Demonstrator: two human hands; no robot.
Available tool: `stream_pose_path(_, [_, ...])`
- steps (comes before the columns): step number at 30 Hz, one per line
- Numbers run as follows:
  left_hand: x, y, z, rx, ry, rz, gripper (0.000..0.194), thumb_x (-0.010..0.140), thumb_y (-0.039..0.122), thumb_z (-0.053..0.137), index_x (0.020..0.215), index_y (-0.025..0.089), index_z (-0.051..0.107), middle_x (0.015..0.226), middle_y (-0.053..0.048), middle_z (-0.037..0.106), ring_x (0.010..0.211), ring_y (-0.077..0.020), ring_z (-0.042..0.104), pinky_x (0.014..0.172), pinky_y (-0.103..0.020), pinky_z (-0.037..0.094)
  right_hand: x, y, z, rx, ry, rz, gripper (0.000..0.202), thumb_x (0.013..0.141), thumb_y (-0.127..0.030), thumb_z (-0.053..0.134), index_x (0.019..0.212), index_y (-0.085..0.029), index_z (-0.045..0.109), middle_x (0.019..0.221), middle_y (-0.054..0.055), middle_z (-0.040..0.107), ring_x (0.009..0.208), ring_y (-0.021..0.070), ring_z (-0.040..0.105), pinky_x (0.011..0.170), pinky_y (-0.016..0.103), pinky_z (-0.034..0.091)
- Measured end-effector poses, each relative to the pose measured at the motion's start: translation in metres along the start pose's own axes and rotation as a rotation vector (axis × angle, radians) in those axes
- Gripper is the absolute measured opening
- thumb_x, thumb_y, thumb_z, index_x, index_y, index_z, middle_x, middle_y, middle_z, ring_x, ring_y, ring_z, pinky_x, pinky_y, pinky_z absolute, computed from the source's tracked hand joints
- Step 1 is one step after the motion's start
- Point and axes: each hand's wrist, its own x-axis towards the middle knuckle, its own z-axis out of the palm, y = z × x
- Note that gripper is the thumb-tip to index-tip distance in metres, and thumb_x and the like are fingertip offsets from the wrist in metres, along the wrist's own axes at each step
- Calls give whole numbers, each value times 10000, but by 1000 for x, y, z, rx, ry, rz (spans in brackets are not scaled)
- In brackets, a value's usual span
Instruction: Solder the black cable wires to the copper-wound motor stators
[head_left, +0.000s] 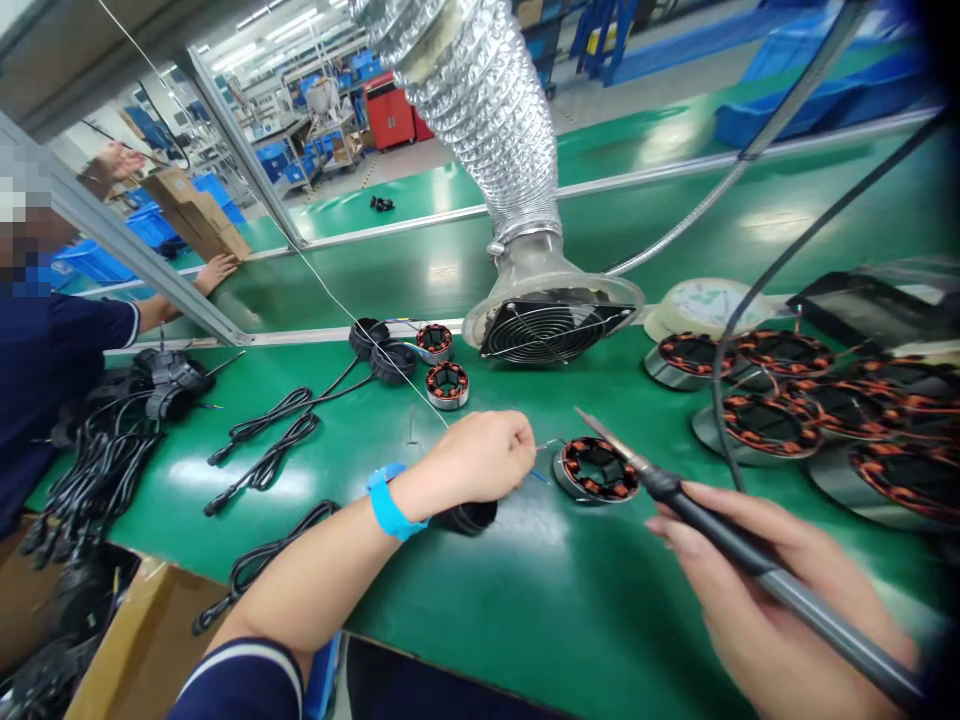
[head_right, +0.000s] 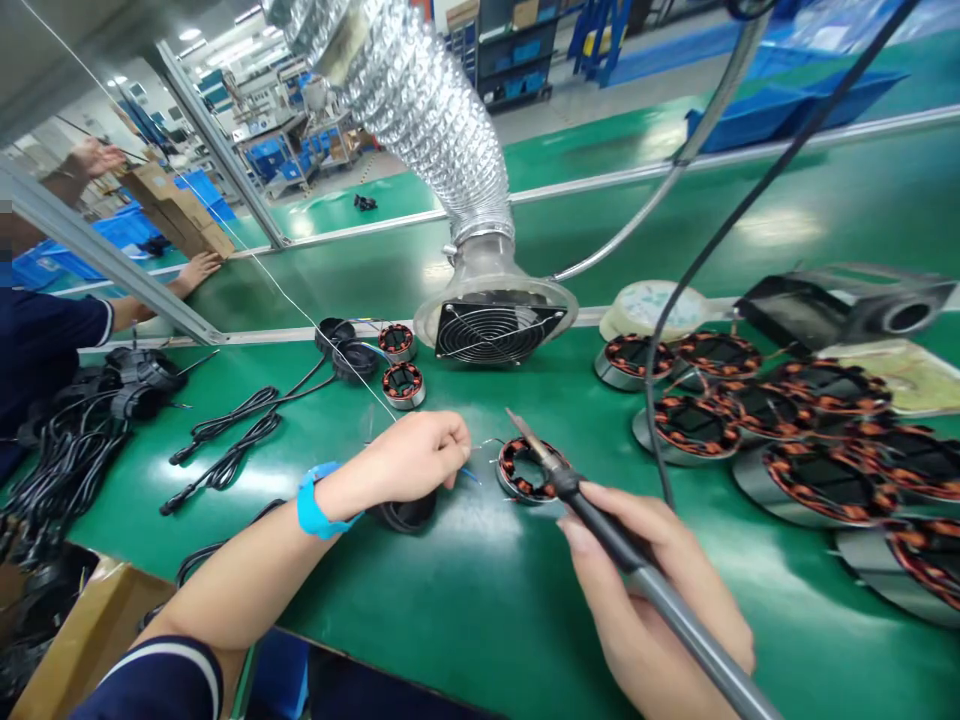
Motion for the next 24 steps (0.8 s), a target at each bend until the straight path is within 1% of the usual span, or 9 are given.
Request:
stream_pose_path(2, [1, -1, 0, -7, 8, -3, 109, 790, 132, 457, 716, 202, 497, 601, 31, 636, 576, -128, 543, 610, -244, 379, 7, -2, 0, -12, 7, 44, 348, 784, -478, 716, 1021, -227, 677, 904, 67, 727, 727, 236, 707, 648, 372, 548])
stream_pose_path(4, [1, -1, 1, -23, 12, 1, 96, 803, 146, 456, 739, 200, 504, 617, 23, 649, 585, -130, 554, 613, -244, 384, 14, -5, 2, 48, 9, 50, 338, 774, -459, 728, 1006, -222, 663, 887, 64, 723, 707, 226, 709, 630, 360, 561])
stream_pose_path(7, [2, -2, 1, -41, 16, 3, 96, 828, 192, 466, 749, 191, 520, 638, 5, 667, 573, -129, 546, 587, -240, 376, 18, -4, 8, 185, 38, 5, 268, 795, -390, 730, 977, -219, 633, 801, 40, 697, 627, 193, 692, 582, 330, 573])
stream_pose_path(11, [4, -5, 1, -70, 15, -7, 105, 833, 217, 479, 763, 182, 548, 614, 15, 651, 514, -106, 488, 542, -223, 347, 9, 8, 11, 267, 80, -6, 173, 865, -331, 665, 983, -223, 603, 755, 9, 656, 576, 161, 666, 543, 304, 559])
stream_pose_path(14, [5, -6, 0, -98, -5, -12, 113, 847, 244, 493, 784, 178, 560, 612, 19, 650, 486, -95, 463, 519, -216, 340, 0, 14, 8, 223, 64, -27, 158, 874, -326, 655, 988, -230, 603, 780, 3, 647, 593, 152, 665, 549, 295, 546])
stream_pose_path(18, [5, -5, 0, -84, -19, -15, 114, 852, 249, 503, 783, 178, 560, 613, 20, 657, 472, -92, 459, 506, -214, 332, -6, 13, 7, 163, -19, -6, 166, 876, -339, 653, 1004, -244, 606, 805, 2, 657, 602, 152, 671, 558, 302, 545])
stream_pose_path(24, [3, -7, 6, -26, 13, 0, 123, 861, 270, 499, 796, 186, 563, 619, 31, 674, 461, -95, 474, 514, -221, 336, -4, 10, 10, 193, 5, 12, 173, 863, -328, 681, 1005, -275, 597, 817, -9, 681, 616, 153, 680, 558, 298, 546])
